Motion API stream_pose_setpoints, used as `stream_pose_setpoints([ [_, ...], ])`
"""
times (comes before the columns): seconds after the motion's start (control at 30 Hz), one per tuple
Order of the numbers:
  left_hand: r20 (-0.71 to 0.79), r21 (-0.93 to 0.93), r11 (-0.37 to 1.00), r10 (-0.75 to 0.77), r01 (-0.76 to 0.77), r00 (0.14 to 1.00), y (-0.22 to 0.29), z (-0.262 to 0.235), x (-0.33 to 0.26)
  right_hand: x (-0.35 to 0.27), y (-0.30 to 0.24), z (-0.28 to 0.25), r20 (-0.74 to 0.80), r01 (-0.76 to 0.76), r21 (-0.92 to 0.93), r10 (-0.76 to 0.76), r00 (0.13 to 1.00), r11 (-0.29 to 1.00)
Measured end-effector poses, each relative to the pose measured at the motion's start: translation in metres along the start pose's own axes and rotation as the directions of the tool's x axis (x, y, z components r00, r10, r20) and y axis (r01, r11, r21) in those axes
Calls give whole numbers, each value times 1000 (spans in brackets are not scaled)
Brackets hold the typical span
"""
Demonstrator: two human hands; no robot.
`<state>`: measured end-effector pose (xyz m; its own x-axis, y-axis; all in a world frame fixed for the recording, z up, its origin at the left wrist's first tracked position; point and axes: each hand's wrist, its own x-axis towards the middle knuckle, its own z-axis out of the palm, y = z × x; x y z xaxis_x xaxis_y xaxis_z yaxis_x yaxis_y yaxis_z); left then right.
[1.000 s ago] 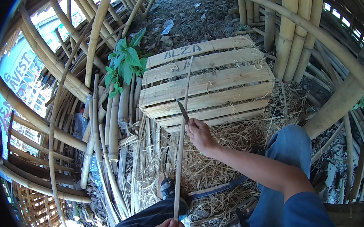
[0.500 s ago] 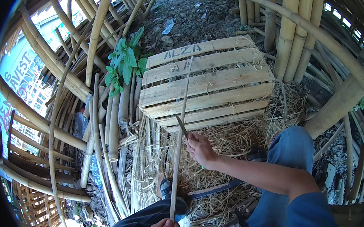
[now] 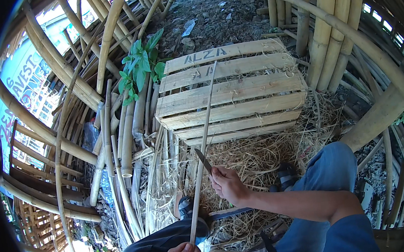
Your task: The person scrapes a bamboo strip using a small knife and then scrapes along the strip with a machete.
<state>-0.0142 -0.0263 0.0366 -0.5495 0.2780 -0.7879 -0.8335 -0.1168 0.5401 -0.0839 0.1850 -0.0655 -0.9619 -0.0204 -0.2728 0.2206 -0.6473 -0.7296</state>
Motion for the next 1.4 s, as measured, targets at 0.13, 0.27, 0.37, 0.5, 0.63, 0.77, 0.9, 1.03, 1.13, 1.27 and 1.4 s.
stream_pose_setpoints([
  [0.13, 85, 17, 999, -38, 37, 996, 10, 3, -7, 7, -1, -8, 60, -19, -22, 20, 998, 1000],
  [0.27, 167, -172, 970, -141, 170, 976, -1, -7, -15, 27, -8, -12, 77, 170, -111, -162, 984, 979],
  [0.37, 188, -28, 985, -162, 170, 969, 4, -5, -41, 38, -7, -18, 52, 312, -202, -308, 950, 928],
  [0.5, 87, 81, 984, -164, 157, 983, -19, -14, -63, 38, -2, -12, -12, 356, -165, -363, 932, 920],
  [0.63, 301, -342, 901, -162, 265, 940, -54, -47, -47, 36, 0, -6, -113, 304, -107, -316, 942, 947],
  [0.77, 91, 272, 962, -16, -10, 996, -68, -37, -47, 41, -13, -3, -257, 207, 80, -180, 949, 975],
  [0.9, 4, -336, 897, -304, 287, 953, -56, -32, -46, 62, -32, -10, -302, 303, -51, -303, 904, 952],
  [1.03, 262, 231, 941, 184, -246, 947, -85, -56, -31, 60, -20, -15, -238, 259, 17, -247, 939, 966],
  [1.13, -48, -140, 970, -208, 200, 977, -68, -32, -44, 53, -10, -19, -122, 237, 32, -232, 965, 971],
  [1.27, -17, -341, 906, -272, 250, 962, -65, -28, -47, 40, 2, -11, -69, 288, 13, -286, 956, 958],
  [1.4, 93, 28, 1000, -6, 3, 996, -81, -45, -37, 26, 0, -1, -36, 314, 82, -312, 949, 946],
])
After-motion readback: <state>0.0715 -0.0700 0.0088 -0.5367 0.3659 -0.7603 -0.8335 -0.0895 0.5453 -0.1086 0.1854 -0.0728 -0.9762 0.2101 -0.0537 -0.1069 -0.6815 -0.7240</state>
